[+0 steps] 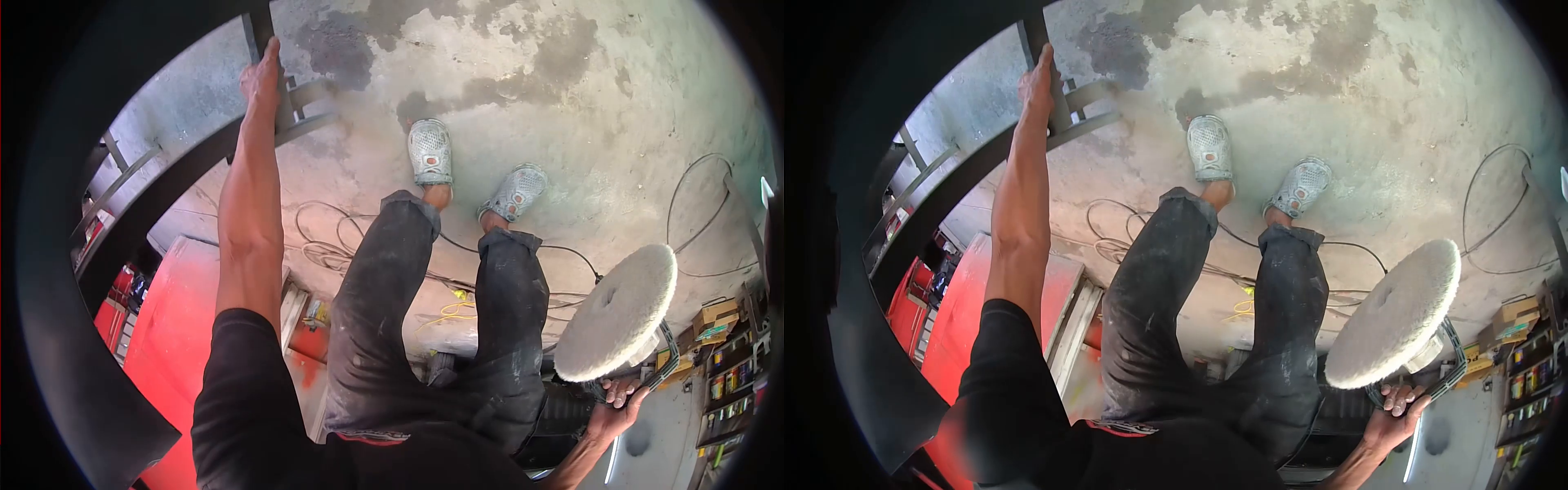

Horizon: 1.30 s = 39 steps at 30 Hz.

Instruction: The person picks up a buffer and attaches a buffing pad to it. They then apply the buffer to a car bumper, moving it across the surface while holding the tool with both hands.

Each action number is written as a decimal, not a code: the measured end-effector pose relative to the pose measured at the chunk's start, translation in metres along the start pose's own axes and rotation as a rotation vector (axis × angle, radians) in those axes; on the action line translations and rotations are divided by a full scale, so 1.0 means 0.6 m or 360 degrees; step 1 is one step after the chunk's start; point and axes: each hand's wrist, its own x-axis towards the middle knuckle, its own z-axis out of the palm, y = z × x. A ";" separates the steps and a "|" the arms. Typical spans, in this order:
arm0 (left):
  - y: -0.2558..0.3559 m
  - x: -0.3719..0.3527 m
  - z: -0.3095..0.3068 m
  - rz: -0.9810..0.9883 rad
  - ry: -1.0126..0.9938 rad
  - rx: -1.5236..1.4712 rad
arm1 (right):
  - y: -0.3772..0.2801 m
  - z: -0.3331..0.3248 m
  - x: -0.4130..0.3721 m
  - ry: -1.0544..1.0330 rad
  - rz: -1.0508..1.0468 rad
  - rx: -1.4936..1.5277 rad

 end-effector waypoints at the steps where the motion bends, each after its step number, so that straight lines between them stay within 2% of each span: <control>1: 0.017 -0.016 0.002 -0.0003 0.0014 -0.0071 | -0.005 0.001 -0.007 0.0009 0.0017 0.0005; 5: 0.042 -0.041 0.002 0.0013 0.0009 0.0011 | 0.004 0.004 -0.001 0.0011 0.0034 0.0112; 9: 0.041 -0.053 -0.006 0.0067 0.0017 0.0112 | 0.000 -0.010 0.006 -0.0178 0.0088 0.0137; 12: -0.003 -0.039 0.018 0.0669 0.0468 0.0569 | -0.005 0.001 0.003 -0.0061 0.0070 0.0039; 13: -0.006 -0.051 0.016 0.0540 0.0285 0.0504 | -0.007 0.004 0.003 -0.0096 0.0093 0.0062; 19: 0.008 -0.085 0.023 0.0495 0.0387 0.0570 | 0.008 -0.009 0.009 -0.0107 0.0046 0.0091; 22: -0.009 -0.057 0.023 0.0585 0.0340 0.0593 | 0.016 -0.024 0.010 -0.0097 0.0050 0.0161; 25: -0.048 -0.038 0.032 0.0856 0.0279 0.0663 | 0.016 -0.037 0.005 -0.0044 0.0083 0.0172; 28: -0.063 -0.119 0.031 0.1114 0.0311 0.0930 | 0.007 -0.049 0.003 -0.0035 0.0141 0.0137; 31: -0.077 -0.166 0.019 0.1191 0.0264 0.1872 | 0.001 -0.055 -0.001 0.0008 0.0180 0.0163; 34: -0.078 -0.189 -0.009 0.1284 0.0092 0.2274 | 0.001 -0.056 0.002 0.0021 0.0155 0.0167; 37: -0.097 -0.174 -0.024 0.1584 0.0189 0.2589 | 0.003 -0.065 -0.001 0.0038 0.0140 0.0191; 39: -0.083 -0.172 -0.037 0.1573 0.0097 0.2643 | 0.008 -0.074 -0.001 0.0015 0.0149 0.0206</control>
